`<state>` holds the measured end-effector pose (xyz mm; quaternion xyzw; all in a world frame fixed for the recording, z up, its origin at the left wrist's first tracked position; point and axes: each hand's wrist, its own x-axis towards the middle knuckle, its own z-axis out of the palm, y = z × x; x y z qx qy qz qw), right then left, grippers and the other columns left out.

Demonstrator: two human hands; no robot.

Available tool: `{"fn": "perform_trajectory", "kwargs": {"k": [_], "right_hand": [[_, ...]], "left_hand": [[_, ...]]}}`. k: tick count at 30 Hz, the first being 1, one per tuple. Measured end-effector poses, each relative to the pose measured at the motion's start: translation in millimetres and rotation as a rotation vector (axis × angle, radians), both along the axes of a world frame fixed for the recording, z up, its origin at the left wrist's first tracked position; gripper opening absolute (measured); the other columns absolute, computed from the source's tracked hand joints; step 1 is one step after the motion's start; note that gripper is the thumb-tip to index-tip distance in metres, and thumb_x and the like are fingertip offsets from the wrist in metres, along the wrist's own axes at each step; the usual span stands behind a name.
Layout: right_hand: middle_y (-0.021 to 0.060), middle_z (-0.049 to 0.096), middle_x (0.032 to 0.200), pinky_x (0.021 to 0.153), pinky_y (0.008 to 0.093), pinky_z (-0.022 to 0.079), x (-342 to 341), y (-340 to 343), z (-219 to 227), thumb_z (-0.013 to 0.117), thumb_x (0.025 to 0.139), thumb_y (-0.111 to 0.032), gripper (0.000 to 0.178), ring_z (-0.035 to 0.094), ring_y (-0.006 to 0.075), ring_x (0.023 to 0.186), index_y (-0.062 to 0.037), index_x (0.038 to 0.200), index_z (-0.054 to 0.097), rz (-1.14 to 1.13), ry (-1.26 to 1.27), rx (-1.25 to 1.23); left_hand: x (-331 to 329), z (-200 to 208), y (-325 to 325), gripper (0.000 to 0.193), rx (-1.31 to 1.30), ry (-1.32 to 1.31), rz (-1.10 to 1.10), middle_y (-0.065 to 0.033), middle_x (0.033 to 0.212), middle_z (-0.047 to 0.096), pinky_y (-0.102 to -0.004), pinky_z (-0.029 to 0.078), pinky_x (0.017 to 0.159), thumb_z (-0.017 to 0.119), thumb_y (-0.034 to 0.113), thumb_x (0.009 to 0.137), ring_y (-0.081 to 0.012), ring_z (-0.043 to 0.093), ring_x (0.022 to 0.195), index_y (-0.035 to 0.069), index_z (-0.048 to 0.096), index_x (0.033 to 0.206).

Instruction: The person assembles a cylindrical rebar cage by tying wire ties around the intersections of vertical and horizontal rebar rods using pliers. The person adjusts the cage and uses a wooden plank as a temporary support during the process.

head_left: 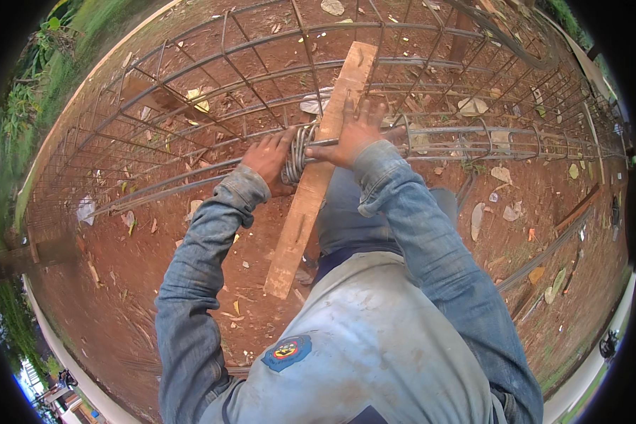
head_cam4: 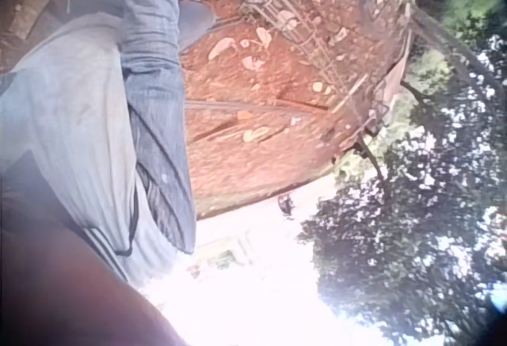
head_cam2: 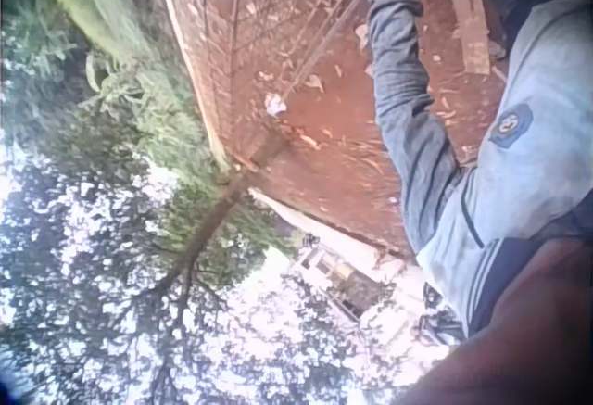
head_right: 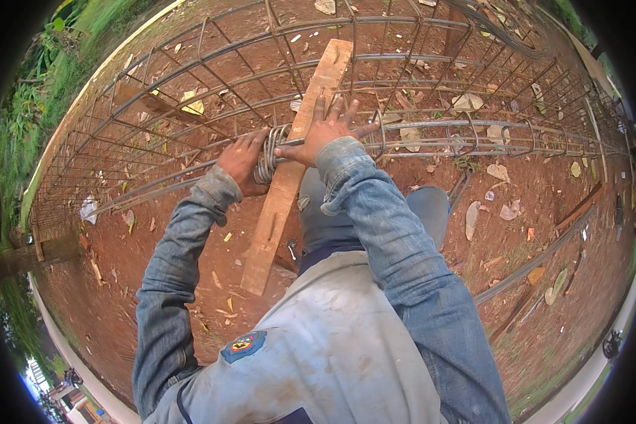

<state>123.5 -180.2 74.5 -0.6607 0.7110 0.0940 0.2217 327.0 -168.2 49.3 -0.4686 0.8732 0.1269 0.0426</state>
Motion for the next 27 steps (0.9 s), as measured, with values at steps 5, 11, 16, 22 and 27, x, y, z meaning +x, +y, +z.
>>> {"fn": "perform_trajectory", "kwargs": {"k": [5,11,16,22,27], "right_hand": [[0.0198,0.028,0.140,0.102,0.0637,0.017,-32,22,-9,0.070,0.061,-0.060,0.113,0.026,0.0336,0.132,-0.0046,0.140,0.013,0.310,0.034,-0.154],[0.0171,0.060,0.101,0.077,0.0390,0.047,-65,-9,2,0.080,0.058,-0.028,0.067,0.059,0.0317,0.093,-0.0014,0.112,0.050,0.542,-0.114,-0.015],[0.0164,0.064,0.080,0.073,0.0398,0.049,-57,-54,4,0.058,0.069,-0.069,0.072,0.063,0.0269,0.083,0.0015,0.083,0.066,0.321,-0.243,0.461],[0.0208,0.064,0.078,0.070,0.0427,0.050,-54,-53,-9,0.048,0.076,-0.069,0.075,0.064,0.0314,0.079,0.0028,0.085,0.066,0.516,-0.257,0.263],[0.0211,0.063,0.077,0.070,0.0422,0.050,-56,-55,-12,0.047,0.077,-0.069,0.075,0.064,0.0305,0.079,0.0032,0.085,0.066,0.429,-0.287,0.344]], "left_hand": [[5,0,3,0.112,0.014,0.008,-0.023,-0.0210,0.129,0.038,-0.0439,0.037,0.099,0.082,0.032,0.051,-0.0367,0.038,0.120,0.003,0.017,0.138],[7,1,6,0.113,0.001,0.012,0.020,-0.0185,0.132,0.036,-0.0428,0.036,0.100,0.083,0.031,0.050,-0.0350,0.038,0.121,0.007,0.016,0.138],[13,5,13,0.116,-0.051,-0.088,0.071,-0.0197,0.128,0.039,-0.0442,0.036,0.099,0.084,0.035,0.050,-0.0354,0.040,0.119,0.008,0.015,0.140],[14,6,14,0.103,-0.004,-0.009,0.128,-0.0186,0.122,0.044,-0.0429,0.039,0.096,0.081,0.031,0.054,-0.0346,0.047,0.112,0.006,0.022,0.135],[16,6,15,0.098,-0.054,0.017,0.115,-0.0189,0.121,0.044,-0.0417,0.041,0.093,0.079,0.032,0.054,-0.0339,0.048,0.111,0.003,0.027,0.132]]}}
